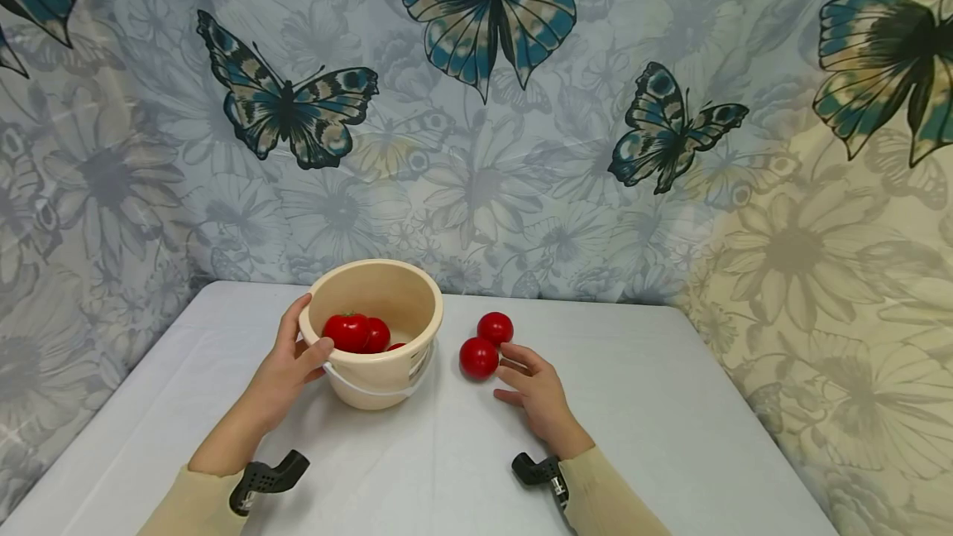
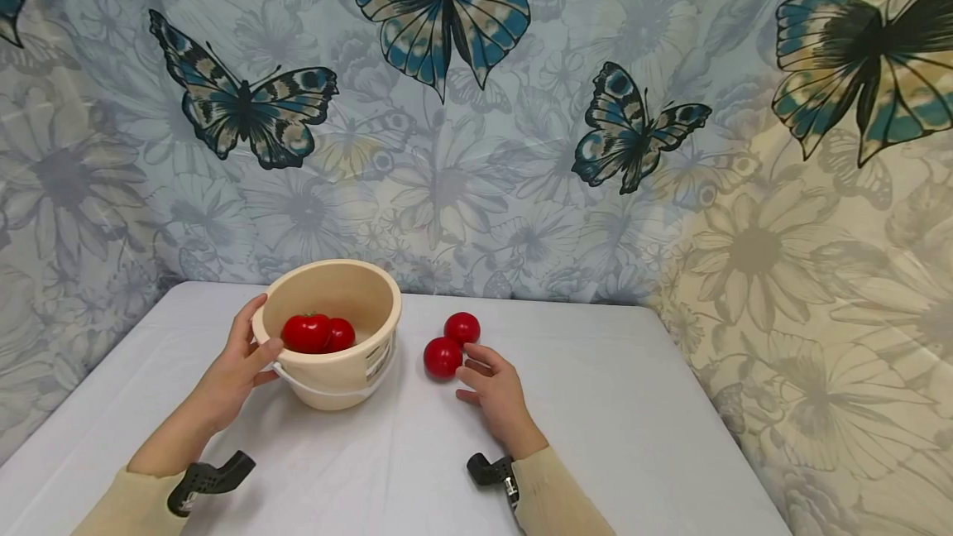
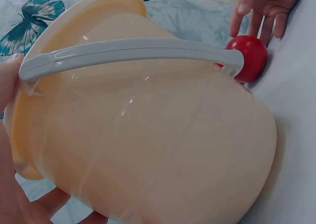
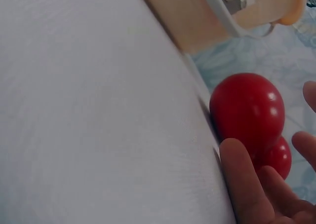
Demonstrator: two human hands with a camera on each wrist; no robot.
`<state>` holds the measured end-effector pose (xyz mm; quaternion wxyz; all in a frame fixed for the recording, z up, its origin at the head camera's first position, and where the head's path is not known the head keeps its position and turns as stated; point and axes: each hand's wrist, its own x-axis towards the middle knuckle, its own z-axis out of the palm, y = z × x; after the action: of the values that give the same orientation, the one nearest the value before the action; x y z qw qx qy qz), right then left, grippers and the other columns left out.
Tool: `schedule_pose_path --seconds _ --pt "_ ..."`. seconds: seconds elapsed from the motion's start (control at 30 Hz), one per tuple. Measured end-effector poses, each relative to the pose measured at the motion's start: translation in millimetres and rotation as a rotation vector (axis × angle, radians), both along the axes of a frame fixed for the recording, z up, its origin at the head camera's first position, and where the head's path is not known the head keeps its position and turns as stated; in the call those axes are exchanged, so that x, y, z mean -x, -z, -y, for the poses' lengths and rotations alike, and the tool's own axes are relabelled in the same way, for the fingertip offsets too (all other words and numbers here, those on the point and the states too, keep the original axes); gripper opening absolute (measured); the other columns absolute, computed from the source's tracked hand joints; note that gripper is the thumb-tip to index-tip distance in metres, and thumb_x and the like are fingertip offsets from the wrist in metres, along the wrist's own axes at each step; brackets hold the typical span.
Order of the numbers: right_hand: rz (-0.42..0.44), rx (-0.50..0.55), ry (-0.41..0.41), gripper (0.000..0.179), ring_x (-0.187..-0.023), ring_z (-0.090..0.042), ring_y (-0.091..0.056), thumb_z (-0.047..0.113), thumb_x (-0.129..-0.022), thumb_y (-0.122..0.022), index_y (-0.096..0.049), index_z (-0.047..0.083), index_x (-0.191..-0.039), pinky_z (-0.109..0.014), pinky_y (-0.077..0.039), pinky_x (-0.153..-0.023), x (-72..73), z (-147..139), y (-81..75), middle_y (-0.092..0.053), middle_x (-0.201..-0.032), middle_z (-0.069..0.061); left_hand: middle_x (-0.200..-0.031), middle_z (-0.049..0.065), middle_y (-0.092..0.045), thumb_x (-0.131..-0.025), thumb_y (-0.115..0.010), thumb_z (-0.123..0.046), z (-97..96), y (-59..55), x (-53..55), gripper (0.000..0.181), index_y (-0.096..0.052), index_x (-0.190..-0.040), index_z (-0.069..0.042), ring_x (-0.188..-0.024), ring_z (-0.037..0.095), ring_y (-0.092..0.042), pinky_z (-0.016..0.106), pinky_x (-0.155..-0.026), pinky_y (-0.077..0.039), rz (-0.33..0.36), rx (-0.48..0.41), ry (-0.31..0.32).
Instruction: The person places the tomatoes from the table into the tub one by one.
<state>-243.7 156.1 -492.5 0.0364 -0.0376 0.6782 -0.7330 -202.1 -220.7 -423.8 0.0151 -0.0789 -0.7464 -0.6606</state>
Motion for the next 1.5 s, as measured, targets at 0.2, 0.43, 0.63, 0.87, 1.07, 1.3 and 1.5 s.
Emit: schedule_pose_path --seconds 0.2,0.43,0.63,0.87,1.07,1.3,1.5 --pt "-0.006 0.010 0.003 0.046 -0.121 -0.036 -0.053 0.004 -0.092 -0.069 -0.058 0.001 -0.136 -0.048 -0.058 -0.078 4.4 7.2 -0.9 -0.054 -0.136 -0.019 -0.163 0.012 -0.004 -0.102 -0.056 -0.026 0.4 3.1 1.9 0.080 0.000 -0.160 -0.030 -0.140 0.046 -0.028 0.065 -0.100 -0.037 -0.002 0.007 -0.003" --pt "0.005 -0.045 0.002 0.049 -0.123 -0.037 -0.051 0.009 -0.092 -0.070 -0.057 0.006 -0.138 -0.046 -0.058 -0.078 7.8 15.5 -1.9 -0.051 -0.139 -0.017 -0.163 0.012 -0.006 -0.101 -0.056 -0.026 0.7 5.0 2.6 0.080 -0.002 -0.160 -0.029 -0.141 0.046 -0.027 0.066 -0.099 -0.037 -0.006 0.007 -0.008" --pt "0.017 -0.084 0.003 0.051 -0.123 -0.038 -0.051 0.011 -0.091 -0.073 -0.057 0.009 -0.140 -0.044 -0.058 -0.077 12.5 21.8 -0.7 -0.050 -0.140 -0.016 -0.163 0.012 -0.004 -0.101 -0.056 -0.026 0.9 1.9 1.7 0.081 -0.001 -0.160 -0.031 -0.141 0.046 -0.027 0.065 -0.100 -0.038 -0.007 0.006 -0.003" --pt "0.008 -0.090 -0.032 0.054 -0.121 -0.039 -0.051 0.009 -0.090 -0.073 -0.056 0.009 -0.141 -0.045 -0.058 -0.077 18.0 28.8 0.9 -0.049 -0.140 -0.018 -0.163 0.013 -0.004 -0.101 -0.056 -0.026 0.7 1.3 1.1 0.082 0.001 -0.160 -0.031 -0.140 0.046 -0.028 0.065 -0.099 -0.039 -0.008 -0.003 0.002" --pt "-0.001 -0.107 -0.067 0.058 -0.119 -0.041 -0.051 0.004 -0.089 -0.073 -0.053 0.007 -0.143 -0.045 -0.059 -0.075 18.8 35.0 -0.9 -0.047 -0.138 -0.022 -0.163 0.012 -0.004 -0.101 -0.056 -0.026 0.6 2.7 2.2 0.081 0.000 -0.160 -0.030 -0.140 0.045 -0.029 0.065 -0.100 -0.038 -0.002 0.009 -0.004" --pt "0.016 -0.162 -0.099 0.058 -0.123 -0.042 -0.047 0.003 -0.088 -0.073 -0.054 0.008 -0.143 -0.044 -0.059 -0.075 15.7 38.7 -8.9 -0.045 -0.139 -0.021 -0.164 0.012 -0.003 -0.102 -0.056 -0.025 0.3 1.4 1.3 0.081 0.000 -0.160 -0.029 -0.141 0.046 -0.028 0.065 -0.099 -0.038 -0.013 0.014 -0.001" --pt "0.008 -0.167 -0.127 0.061 -0.124 -0.041 -0.047 0.004 -0.086 -0.076 -0.054 0.010 -0.143 -0.043 -0.059 -0.074 21.1 38.4 0.8 -0.045 -0.139 -0.019 -0.164 0.013 -0.003 -0.102 -0.056 -0.024 0.3 1.1 1.3 0.081 0.001 -0.160 -0.029 -0.141 0.047 -0.027 0.066 -0.099 -0.038 -0.016 0.005 0.003"
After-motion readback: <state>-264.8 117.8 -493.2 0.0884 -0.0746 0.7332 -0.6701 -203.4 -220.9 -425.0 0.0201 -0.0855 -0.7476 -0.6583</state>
